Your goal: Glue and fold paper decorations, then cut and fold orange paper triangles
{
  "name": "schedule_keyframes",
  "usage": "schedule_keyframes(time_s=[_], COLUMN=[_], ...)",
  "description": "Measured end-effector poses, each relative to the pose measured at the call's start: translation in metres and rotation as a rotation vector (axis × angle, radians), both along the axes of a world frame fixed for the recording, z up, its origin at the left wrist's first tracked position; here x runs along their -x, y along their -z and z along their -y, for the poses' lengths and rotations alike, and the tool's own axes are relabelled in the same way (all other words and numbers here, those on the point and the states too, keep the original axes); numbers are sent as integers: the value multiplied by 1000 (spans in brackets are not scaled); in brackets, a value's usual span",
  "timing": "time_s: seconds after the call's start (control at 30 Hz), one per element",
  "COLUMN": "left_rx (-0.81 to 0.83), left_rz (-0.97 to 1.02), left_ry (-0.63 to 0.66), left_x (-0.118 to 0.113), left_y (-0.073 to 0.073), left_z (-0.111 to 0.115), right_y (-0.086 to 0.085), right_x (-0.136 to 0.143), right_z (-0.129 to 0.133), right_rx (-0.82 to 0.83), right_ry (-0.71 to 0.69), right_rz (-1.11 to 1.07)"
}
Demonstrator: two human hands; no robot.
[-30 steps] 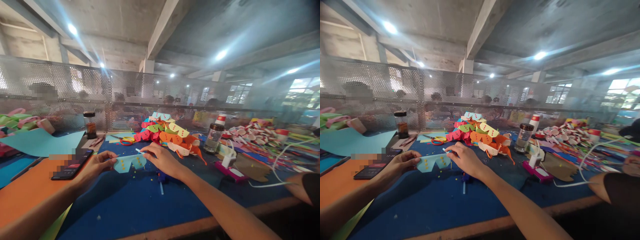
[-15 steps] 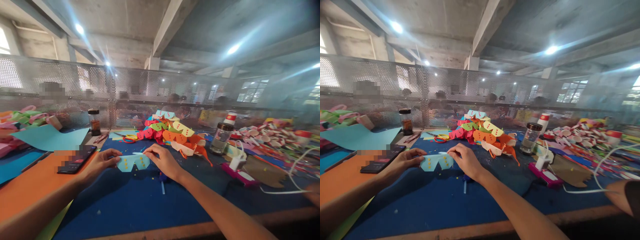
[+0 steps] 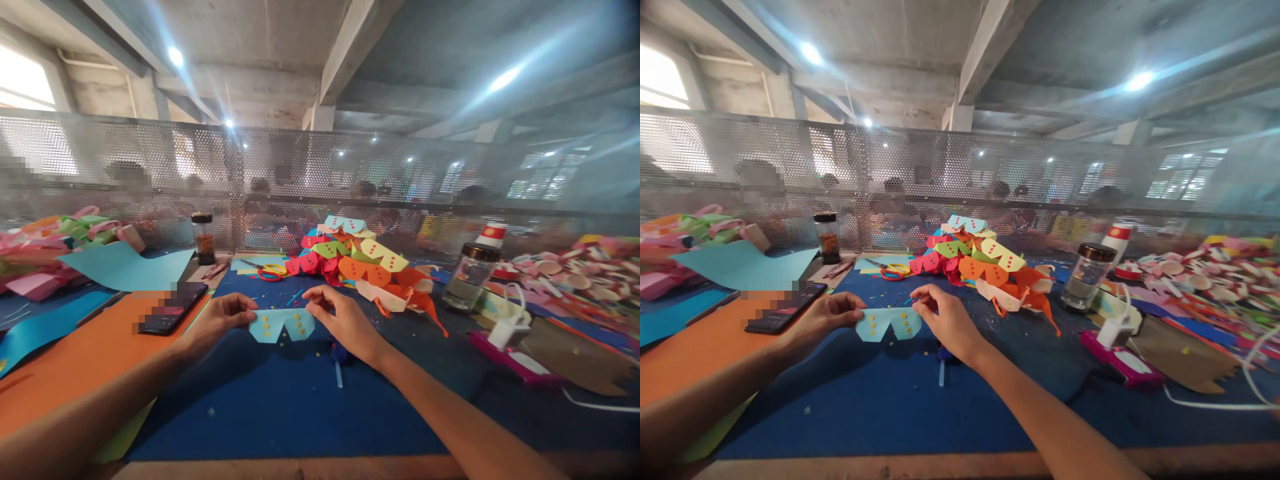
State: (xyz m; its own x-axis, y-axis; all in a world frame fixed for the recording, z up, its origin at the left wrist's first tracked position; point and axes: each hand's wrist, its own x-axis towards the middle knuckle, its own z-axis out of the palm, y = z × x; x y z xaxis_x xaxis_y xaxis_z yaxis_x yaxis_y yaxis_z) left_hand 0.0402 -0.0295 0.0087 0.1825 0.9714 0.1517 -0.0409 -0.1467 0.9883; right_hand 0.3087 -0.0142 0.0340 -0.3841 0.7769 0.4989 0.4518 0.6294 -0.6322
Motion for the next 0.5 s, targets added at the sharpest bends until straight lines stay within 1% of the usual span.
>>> schedule_keyframes(time_s=[0.13,0.23,0.37,0.5], left_rx=[-5,-9,-11,3], left_rz=[9,12,16,8], left_ry=[-14,-22,-18,18], left_x=[3,5,8,9], left_y=[3,7,12,14], left_z=[-4,-9,-13,-13], right_y=[2,2,1,3], right_x=[0,-1,0,-1], right_z=[-3,-3,-2,-4], right_rx=[78,105,59,-7], right_ry=[21,27,45,87], right_rz=[61,108,102,89])
